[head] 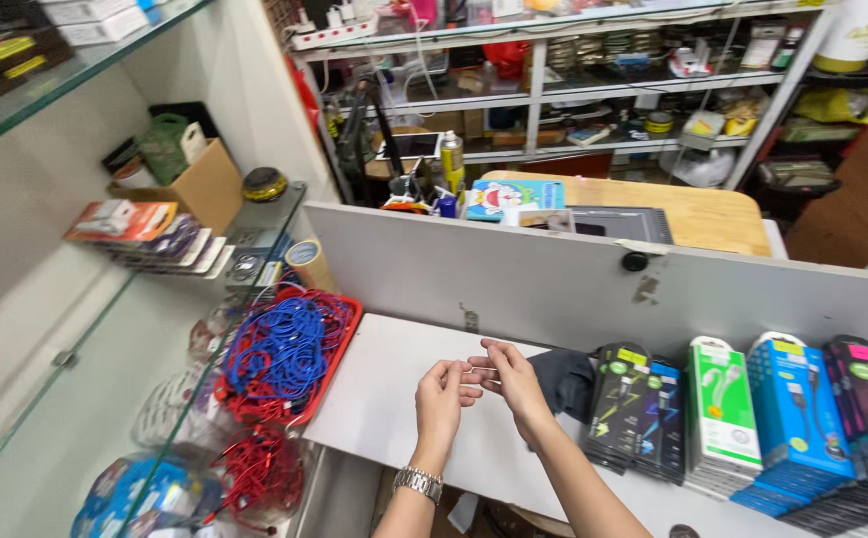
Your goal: The person wipes the surfaces of several small electronics boxes with a dark cloth on a counter, then places them onto a glass shelf. The person repeats this process for multiple boxes of different colors and sizes.
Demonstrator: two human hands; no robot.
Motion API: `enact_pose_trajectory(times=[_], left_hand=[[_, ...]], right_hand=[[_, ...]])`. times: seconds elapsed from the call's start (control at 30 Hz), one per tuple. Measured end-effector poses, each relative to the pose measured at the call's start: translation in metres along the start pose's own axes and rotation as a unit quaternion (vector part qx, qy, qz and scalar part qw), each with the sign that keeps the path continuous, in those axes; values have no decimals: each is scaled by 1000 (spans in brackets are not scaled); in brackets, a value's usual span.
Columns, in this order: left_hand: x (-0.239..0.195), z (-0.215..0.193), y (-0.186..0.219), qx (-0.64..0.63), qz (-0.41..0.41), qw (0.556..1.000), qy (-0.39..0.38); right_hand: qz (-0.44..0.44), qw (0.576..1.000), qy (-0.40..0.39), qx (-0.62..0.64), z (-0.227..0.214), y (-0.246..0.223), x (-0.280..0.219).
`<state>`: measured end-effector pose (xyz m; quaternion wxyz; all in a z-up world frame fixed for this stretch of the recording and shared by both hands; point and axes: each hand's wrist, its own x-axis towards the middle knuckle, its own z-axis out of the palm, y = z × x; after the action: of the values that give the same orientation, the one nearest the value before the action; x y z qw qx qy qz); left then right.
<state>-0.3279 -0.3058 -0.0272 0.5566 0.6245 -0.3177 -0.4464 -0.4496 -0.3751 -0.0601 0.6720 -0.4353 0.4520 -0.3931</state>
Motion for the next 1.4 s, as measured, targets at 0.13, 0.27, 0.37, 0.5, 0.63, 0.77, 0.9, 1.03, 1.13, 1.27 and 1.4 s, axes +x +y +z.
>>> enact_pose_trajectory(times=[0.13,0.27,0.37,0.5,0.63,0.77,0.9,1.03,1.13,1.27,1.4], left_hand=[[12,69,-13,14,-12,999,-50],[29,123,-46,53,1,995,-83],[43,147,-73,125,39,990,-60],[69,163,-107,232,31,971,-52],[86,169,-138,394,64,916,-36],[103,161,-158,467,82,878,-68],[120,148,-168,548,67,824,-126],[135,144,-165,509,114,843,-134],[149,153,-145,415,145,882,-171],[153,164,-106,217,-18,912,-347],[149,168,-79,114,-95,896,-419]], right_hand=[[0,999,41,32,-77,6,9],[12,994,103,36,-141,22,9],[32,990,133,41,-176,37,3],[35,982,175,58,-209,52,-4],[55,975,210,46,-229,60,-12],[79,968,237,37,-236,65,-13],[90,959,265,34,-235,75,-14],[65,965,251,-32,-222,80,-11],[30,970,226,-83,-193,75,2],[-104,933,242,-243,-147,54,15],[-93,937,314,-119,-130,18,15]])
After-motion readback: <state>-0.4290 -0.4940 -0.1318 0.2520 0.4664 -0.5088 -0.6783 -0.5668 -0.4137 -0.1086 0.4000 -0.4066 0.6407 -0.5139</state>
